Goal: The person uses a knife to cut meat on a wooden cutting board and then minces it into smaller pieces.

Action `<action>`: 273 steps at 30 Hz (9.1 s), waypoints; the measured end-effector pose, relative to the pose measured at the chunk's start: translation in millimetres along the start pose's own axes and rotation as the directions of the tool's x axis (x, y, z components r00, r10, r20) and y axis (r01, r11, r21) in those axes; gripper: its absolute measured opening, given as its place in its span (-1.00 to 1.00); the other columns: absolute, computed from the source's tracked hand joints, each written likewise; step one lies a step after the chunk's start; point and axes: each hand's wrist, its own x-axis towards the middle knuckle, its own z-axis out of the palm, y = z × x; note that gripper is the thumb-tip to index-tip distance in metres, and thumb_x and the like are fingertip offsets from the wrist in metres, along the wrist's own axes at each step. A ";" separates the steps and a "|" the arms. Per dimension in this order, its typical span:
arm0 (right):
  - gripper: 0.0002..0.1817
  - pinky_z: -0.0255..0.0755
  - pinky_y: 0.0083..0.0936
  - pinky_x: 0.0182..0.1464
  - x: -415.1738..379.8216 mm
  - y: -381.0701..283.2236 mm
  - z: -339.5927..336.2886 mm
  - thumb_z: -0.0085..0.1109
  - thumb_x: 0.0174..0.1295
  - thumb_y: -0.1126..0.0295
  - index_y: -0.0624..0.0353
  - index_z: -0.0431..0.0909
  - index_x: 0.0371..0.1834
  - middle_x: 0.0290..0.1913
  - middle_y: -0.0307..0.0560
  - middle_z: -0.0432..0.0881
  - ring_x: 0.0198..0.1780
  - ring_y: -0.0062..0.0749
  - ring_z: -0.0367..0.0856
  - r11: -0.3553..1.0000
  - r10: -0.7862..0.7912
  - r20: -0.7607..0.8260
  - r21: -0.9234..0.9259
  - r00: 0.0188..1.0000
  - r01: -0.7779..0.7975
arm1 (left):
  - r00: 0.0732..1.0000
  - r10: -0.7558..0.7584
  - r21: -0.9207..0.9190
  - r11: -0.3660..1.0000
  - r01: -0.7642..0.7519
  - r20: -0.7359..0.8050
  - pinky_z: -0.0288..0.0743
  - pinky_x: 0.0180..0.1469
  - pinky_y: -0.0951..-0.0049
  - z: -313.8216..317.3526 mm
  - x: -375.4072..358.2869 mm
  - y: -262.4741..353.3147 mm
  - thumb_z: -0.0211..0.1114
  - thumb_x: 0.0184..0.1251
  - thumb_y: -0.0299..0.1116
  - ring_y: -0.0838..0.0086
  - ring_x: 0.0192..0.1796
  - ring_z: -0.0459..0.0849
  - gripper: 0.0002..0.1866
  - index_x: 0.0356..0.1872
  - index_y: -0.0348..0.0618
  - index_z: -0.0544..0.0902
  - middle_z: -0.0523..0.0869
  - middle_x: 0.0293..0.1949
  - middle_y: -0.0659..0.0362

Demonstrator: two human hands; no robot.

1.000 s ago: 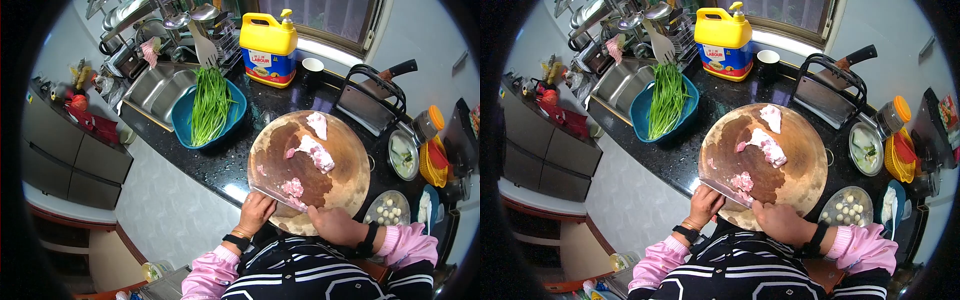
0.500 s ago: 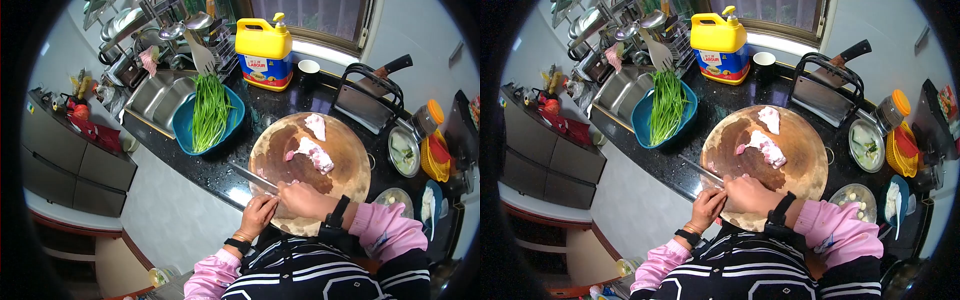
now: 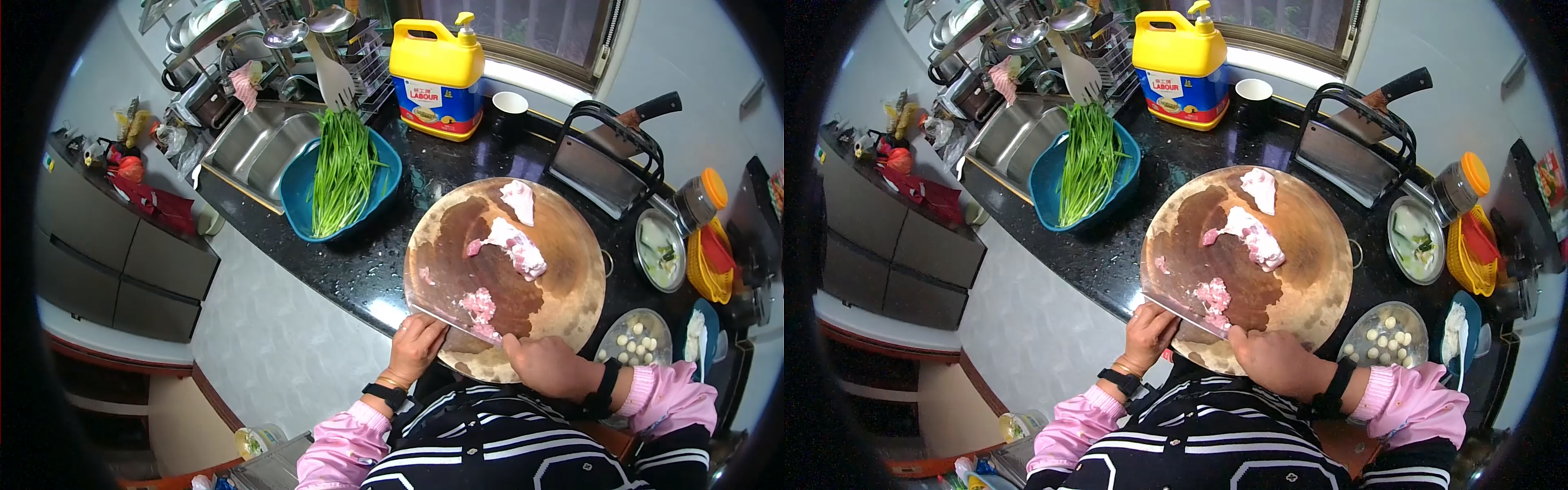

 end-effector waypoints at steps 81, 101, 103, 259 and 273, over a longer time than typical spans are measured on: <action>-0.83 0.54 -0.07 -0.40 29.0 -5.9 5.7 -0.02 0.19 0.55 0.34 0.27 -0.20 -0.51 0.17 0.63 -0.43 0.14 0.68 0.993 0.039 0.109 0.108 0.993 -0.051 | 0.996 -0.034 0.008 0.999 0.033 0.082 0.58 -0.10 0.33 -8.7 1.4 0.3 0.44 0.03 -0.55 0.26 -0.18 0.67 -0.73 -0.18 -0.16 0.69 0.65 -0.28 0.14; -0.81 0.48 0.03 -0.35 0.9 14.5 0.4 -0.03 0.41 0.33 0.23 0.29 -0.20 -0.55 0.22 0.58 -0.43 0.24 0.62 0.935 0.216 -0.078 0.303 0.973 -0.183 | 0.986 -0.166 -0.068 0.984 0.166 0.009 0.60 -0.16 0.37 -10.5 25.7 2.5 0.43 0.16 -0.49 0.26 -0.21 0.70 -0.85 -0.24 -0.15 0.69 0.72 -0.21 0.13; -0.81 0.48 0.03 -0.35 -1.5 17.5 1.2 -0.02 0.41 0.33 0.23 0.29 -0.20 -0.54 0.22 0.59 -0.43 0.24 0.62 0.934 0.226 -0.119 0.307 0.967 -0.181 | 0.989 -0.121 0.005 0.993 0.121 0.083 0.59 -0.10 0.33 -13.0 24.5 5.1 0.44 0.15 -0.45 0.23 -0.17 0.70 -0.82 -0.20 -0.12 0.71 0.72 -0.20 0.11; -0.80 0.51 0.04 -0.33 94.9 16.4 15.7 0.03 0.34 0.39 0.34 0.34 -0.18 -0.56 0.25 0.60 -0.41 0.28 0.64 0.983 0.013 -0.104 0.182 0.994 0.006 | 1.000 -0.021 0.048 0.999 0.021 0.016 0.56 -0.15 0.33 -3.2 -2.2 6.5 0.47 0.03 -0.52 0.28 -0.19 0.65 -0.68 -0.13 -0.07 0.70 0.67 -0.19 0.17; -0.85 0.53 -0.13 -0.44 11.3 0.9 -4.4 -0.02 0.23 0.54 0.32 0.29 -0.19 -0.57 0.15 0.61 -0.46 0.10 0.67 0.992 0.014 0.085 0.125 0.996 -0.025 | 0.999 -0.013 0.084 0.996 0.010 0.037 0.56 -0.06 0.33 -7.9 -3.5 5.5 0.43 0.03 -0.52 0.27 -0.12 0.67 -0.67 -0.10 -0.15 0.68 0.68 -0.15 0.16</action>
